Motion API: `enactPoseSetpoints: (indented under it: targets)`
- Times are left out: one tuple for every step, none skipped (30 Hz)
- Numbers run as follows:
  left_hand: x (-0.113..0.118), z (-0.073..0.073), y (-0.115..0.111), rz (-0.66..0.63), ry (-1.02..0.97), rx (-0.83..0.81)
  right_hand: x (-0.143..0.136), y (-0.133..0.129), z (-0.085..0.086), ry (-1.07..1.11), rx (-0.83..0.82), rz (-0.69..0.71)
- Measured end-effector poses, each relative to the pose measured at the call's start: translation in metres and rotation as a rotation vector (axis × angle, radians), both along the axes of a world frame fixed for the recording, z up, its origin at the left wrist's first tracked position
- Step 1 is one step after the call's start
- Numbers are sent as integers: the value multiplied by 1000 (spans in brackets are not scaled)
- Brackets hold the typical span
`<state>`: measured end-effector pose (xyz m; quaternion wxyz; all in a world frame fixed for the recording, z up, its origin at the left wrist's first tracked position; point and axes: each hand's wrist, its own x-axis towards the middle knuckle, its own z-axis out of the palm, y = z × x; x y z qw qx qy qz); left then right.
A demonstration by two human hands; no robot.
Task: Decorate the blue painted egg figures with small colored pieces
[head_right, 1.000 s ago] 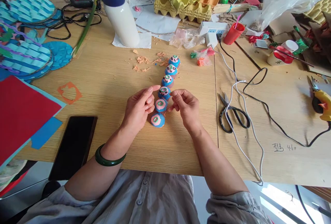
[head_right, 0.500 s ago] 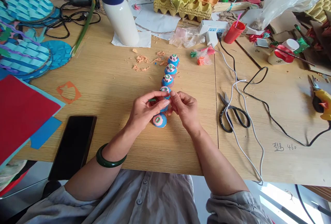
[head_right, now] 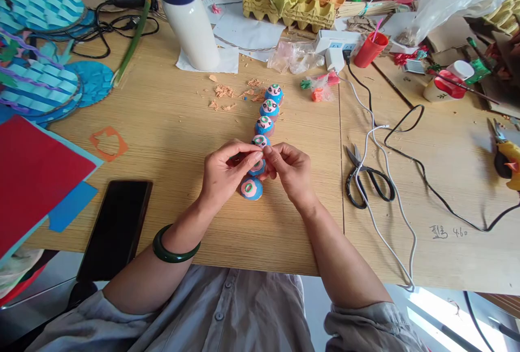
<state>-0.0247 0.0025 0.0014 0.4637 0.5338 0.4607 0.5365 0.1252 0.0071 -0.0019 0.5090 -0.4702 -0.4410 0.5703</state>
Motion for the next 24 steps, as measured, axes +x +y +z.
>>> enactPoseSetpoints:
  targets:
    - [0,0,0,-2,-12,-14,0,0,0,15,0,-7]
    - [0,1,0,-1,-36,-42,0,1,1,34,-4,-13]
    - [0,1,0,2,-68,-80,0,1,1,51,-11,-19]
    - [-1,2,1,10,-101,-119,0,1,2,65,-20,-25]
    - [-1,1,1,23,-131,-155,0,1,2,76,-29,-27]
    - [-2,1,2,37,-157,-183,0,2,3,85,-35,-27]
    - [-2,0,3,49,-178,-205,0,2,3,93,-38,-27]
    - [-2,0,4,56,-196,-220,0,2,3,101,-40,-30]
    - [-2,-2,4,59,-209,-231,0,2,3,109,-40,-35]
    - [-3,-3,5,58,-218,-238,0,2,3,117,-41,-39]
    - [-2,-3,5,53,-221,-243,0,2,2,120,-42,-41]
    - [-2,-4,5,47,-220,-247,0,3,2,121,-42,-41]
    - [-2,-5,5,41,-216,-251,0,3,2,120,-41,-38]
    - [-2,-5,5,35,-212,-253,0,3,1,118,-37,-34]
    - [-2,-5,5,29,-208,-253,0,4,1,117,-31,-33]
    - [-2,-5,5,21,-205,-254,1,4,0,115,-26,-33]
    - [-2,-5,5,9,-205,-254,1,4,0,114,-22,-34]
    - [-1,-6,5,-6,-206,-256,1,4,-1,113,-21,-33]
    - [-1,-6,5,-23,-205,-258,1,4,-1,108,-22,-33]
    - [-1,-6,5,-39,-202,-259,1,4,-1,101,-25,-31]
    - [-1,-7,5,-52,-197,-256,1,4,-2,94,-28,-29]
    - [-1,-7,5,-62,-190,-248,1,4,-2,88,-32,-28]
    - [-1,-8,4,-66,-180,-236,1,4,-2,84,-35,-27]
    - [-1,-8,4,-65,-170,-221,1,4,-1,82,-40,-22]
